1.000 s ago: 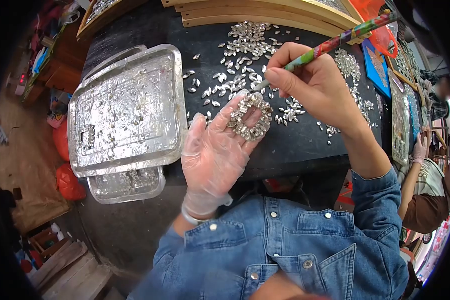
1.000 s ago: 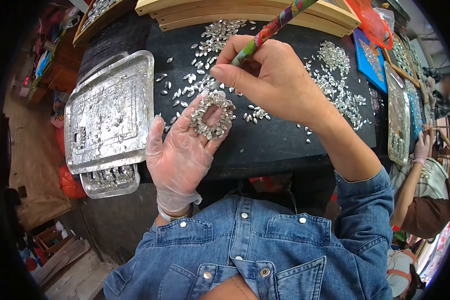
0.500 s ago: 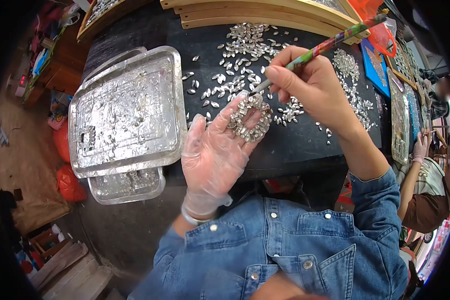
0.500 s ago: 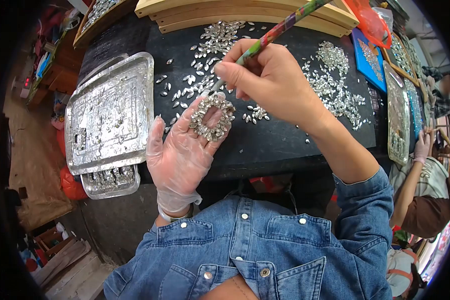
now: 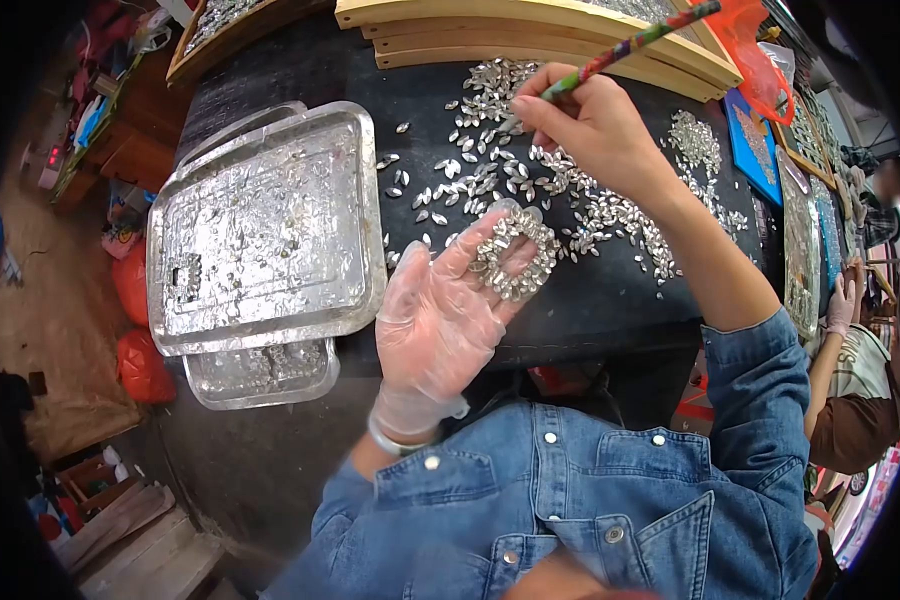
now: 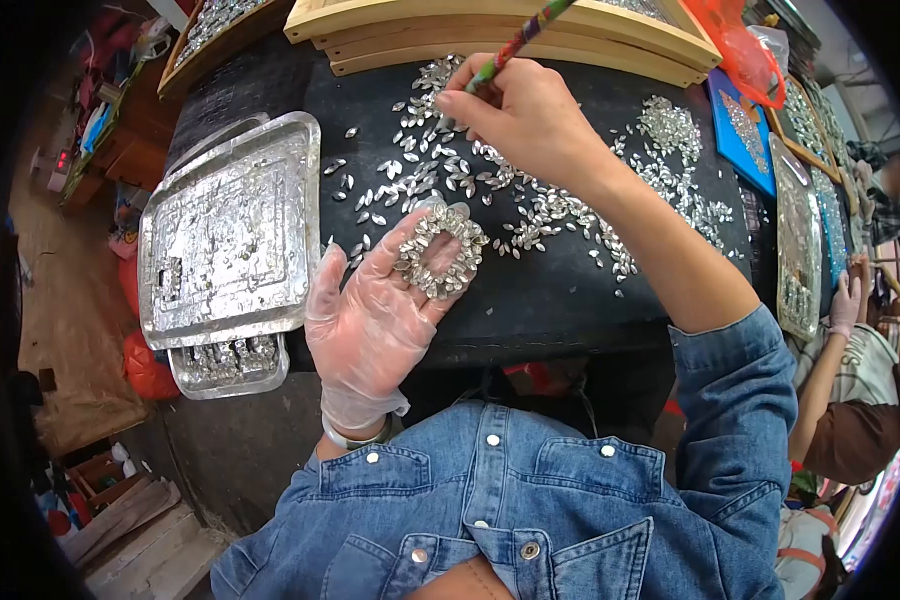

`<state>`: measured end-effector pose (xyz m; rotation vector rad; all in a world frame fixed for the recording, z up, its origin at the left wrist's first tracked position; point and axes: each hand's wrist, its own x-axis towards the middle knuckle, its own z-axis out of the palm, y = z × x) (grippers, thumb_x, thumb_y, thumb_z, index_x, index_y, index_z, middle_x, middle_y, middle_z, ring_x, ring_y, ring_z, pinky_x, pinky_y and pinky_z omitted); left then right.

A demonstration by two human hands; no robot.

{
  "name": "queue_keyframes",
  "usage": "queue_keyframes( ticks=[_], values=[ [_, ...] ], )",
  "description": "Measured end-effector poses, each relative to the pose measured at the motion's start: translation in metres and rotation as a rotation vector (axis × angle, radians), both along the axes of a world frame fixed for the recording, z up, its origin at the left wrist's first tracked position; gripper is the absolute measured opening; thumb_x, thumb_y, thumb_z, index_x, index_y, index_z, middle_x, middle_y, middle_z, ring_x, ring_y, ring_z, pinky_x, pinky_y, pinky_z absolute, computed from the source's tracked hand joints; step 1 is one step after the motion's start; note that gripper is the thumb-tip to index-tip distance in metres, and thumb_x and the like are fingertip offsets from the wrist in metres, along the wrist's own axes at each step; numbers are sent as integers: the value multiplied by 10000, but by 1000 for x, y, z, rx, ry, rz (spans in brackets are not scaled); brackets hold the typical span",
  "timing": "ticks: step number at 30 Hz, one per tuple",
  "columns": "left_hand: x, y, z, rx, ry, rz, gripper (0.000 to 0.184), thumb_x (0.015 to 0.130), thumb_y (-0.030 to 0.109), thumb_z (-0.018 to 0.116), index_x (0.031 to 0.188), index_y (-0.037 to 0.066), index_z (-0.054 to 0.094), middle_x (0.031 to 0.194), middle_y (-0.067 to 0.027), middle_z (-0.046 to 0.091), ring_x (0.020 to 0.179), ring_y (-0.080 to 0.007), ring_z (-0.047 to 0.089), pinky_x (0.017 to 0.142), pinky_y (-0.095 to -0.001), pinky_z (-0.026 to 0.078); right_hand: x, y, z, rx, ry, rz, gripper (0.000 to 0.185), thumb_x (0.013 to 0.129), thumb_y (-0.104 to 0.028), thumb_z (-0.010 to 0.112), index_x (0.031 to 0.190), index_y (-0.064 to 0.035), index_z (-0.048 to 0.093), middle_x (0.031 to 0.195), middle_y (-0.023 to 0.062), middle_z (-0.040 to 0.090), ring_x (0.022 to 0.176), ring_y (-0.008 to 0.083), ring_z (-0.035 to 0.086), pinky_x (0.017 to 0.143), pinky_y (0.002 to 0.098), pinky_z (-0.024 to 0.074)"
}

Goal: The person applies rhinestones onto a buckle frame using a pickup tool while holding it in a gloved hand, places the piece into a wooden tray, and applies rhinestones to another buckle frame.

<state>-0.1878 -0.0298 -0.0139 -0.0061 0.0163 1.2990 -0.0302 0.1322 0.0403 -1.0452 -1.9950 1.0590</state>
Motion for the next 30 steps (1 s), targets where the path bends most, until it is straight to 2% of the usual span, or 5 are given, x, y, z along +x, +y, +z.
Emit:
queue_keyframes(
  ticks=[8, 12, 17, 23, 30],
  values=[
    [1, 0, 4, -33, 12, 60, 688, 965, 379, 333, 1447, -91, 191, 1439, -335, 309, 1380, -372, 298, 1161, -509, 174, -40, 20, -1, 101, -42, 41, 95, 899, -118, 606, 866, -34, 637, 691, 16, 603, 579, 67, 536, 538, 183, 430],
    [0, 1, 2, 33, -82, 70, 685, 965, 376, 331, 1448, -90, 192, 1443, -329, 308, 1384, -361, 295, 1163, -505, 170, -63, 21, -3, 124, -57, 64, 104, 892, -137, 622, 858, -43, 650, 676, 20, 608, 586, 75, 552, 524, 192, 433],
    [2, 1, 7, -22, -1, 102, 684, 966, 376, 327, 1450, -88, 188, 1445, -326, 307, 1385, -360, 294, 1164, -503, 169, -76, 22, -6, 211, -133, 78, 113, 887, -151, 632, 862, -43, 652, 676, 31, 616, 591, 82, 562, 510, 205, 433],
    [1, 1, 5, 3, -19, 92, 683, 968, 375, 320, 1451, -87, 183, 1448, -324, 304, 1385, -361, 291, 1166, -502, 167, -75, 20, -4, 207, -151, 85, 118, 887, -156, 635, 869, -41, 652, 680, 31, 620, 591, 83, 564, 512, 211, 443],
    [3, 0, 9, -44, 9, 121, 667, 972, 373, 314, 1447, -82, 204, 1446, -321, 309, 1383, -360, 296, 1165, -505, 170, -52, 2, 19, -3, 41, 142, 118, 904, -136, 612, 864, -29, 643, 692, 31, 605, 586, 82, 553, 527, 198, 456]
  ],
)
